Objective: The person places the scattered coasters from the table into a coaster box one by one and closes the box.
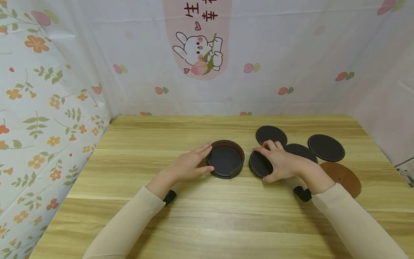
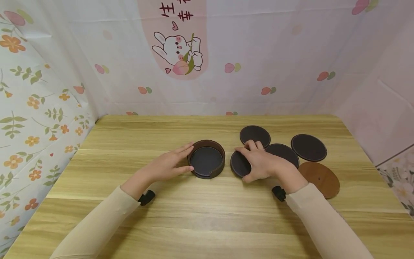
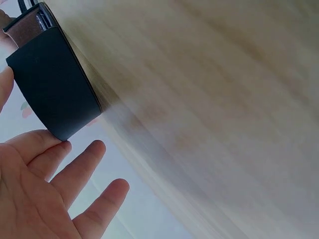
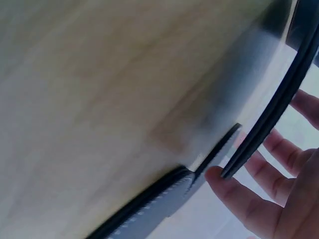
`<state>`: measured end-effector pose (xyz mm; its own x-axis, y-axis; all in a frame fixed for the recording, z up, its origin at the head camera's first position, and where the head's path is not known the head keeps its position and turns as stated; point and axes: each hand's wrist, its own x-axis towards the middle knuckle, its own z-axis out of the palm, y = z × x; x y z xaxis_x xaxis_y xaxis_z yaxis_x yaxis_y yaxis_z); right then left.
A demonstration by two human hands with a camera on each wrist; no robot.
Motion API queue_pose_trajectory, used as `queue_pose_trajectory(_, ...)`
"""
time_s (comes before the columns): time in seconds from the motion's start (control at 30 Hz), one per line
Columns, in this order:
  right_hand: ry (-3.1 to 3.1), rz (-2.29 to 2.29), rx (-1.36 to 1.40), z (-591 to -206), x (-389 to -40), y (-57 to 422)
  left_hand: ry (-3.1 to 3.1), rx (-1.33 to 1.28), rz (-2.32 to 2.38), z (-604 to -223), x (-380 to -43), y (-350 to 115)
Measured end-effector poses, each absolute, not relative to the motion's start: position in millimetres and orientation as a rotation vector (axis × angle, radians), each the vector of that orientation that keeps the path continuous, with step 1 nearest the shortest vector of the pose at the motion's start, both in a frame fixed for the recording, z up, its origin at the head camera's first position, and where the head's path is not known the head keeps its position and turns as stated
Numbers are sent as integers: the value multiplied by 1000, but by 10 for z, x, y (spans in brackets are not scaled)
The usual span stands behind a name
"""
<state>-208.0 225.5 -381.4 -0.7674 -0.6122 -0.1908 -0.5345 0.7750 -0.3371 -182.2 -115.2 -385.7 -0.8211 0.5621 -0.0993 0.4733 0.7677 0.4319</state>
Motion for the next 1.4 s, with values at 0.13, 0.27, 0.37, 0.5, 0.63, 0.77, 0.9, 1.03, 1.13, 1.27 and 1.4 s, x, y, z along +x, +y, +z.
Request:
queue_pose_trajectory(0.13, 2670, -381, -897, -3780, -2053, 2241, 2739, 812, 586, -3855, -1816, -1149)
queue_pose_trajectory(0.27, 2669, -375, -900, -3736, -2033, 2214, 2734, 806, 596, -3853, -1814, -1148)
queue_pose_trajectory(0.37, 2675, -362, -897, -3705, -2021, 2197, 2736, 808, 598, -3852, -1814, -1150)
queue_pose_trajectory(0.5, 2685, -357, -908, -3671, -1992, 2196, 2733, 814, 596, -3852, -1819, -1144)
queue_pose_trajectory(0.63, 2699, -367, -916, -3624, -1957, 2190, 2731, 816, 589, -3851, -1822, -1142)
queue_pose_trajectory(0.77, 2707, -384, -938, -3575, -1943, 2163, 2732, 819, 591, -3839, -1817, -1144)
queue_pose_trajectory(0.9, 2712, -392, -962, -3555, -1945, 2117, 2738, 819, 583, -3843, -1815, -1148)
queue_pose_trajectory(1.03, 2710, -387, -985, -3538, -1958, 2051, 2741, 820, 577, -3855, -1817, -1154)
queue_pose_trajectory(1.13, 2705, -391, -1006, -3521, -1973, 1995, 2741, 813, 583, -3859, -1817, -1155)
queue_pose_trajectory(1.27, 2698, -399, -1014, -3515, -1998, 1920, 2737, 797, 588, -3860, -1814, -1153)
queue_pose_trajectory(1.4, 2690, -416, -1044, -3524, -2018, 1859, 2736, 807, 582, -3863, -1815, -1144)
